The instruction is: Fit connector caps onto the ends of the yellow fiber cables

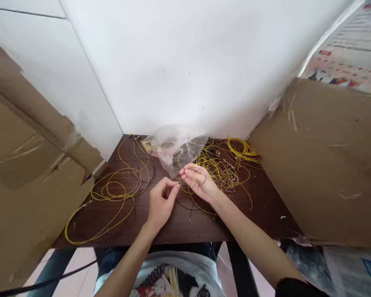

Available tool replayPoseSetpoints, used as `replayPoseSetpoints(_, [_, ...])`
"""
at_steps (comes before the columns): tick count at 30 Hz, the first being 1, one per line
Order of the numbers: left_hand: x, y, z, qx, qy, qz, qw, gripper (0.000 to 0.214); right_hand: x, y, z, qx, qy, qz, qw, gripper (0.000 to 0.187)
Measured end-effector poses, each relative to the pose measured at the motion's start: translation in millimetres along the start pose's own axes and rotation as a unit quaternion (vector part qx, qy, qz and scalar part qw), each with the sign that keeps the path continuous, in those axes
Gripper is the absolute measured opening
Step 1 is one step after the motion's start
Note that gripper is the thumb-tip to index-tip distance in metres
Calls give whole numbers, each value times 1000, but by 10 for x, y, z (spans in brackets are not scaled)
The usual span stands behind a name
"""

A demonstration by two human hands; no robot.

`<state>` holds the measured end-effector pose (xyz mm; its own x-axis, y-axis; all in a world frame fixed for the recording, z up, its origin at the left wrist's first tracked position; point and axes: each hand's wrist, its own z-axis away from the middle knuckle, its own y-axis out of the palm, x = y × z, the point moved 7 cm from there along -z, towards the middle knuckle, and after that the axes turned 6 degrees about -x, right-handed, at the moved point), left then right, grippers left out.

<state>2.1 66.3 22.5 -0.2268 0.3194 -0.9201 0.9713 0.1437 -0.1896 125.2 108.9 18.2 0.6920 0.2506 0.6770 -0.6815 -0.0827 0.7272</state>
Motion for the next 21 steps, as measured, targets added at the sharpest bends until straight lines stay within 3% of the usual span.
replayPoseSetpoints(10, [27, 37, -13, 7, 5, 16, 1000, 16, 2, -27, -10, -35, 1, 3, 999, 24])
replayPoseSetpoints(21, [9, 123, 11, 65, 17, -14, 998, 18, 267, -193, -18, -97, -85, 30, 991, 22])
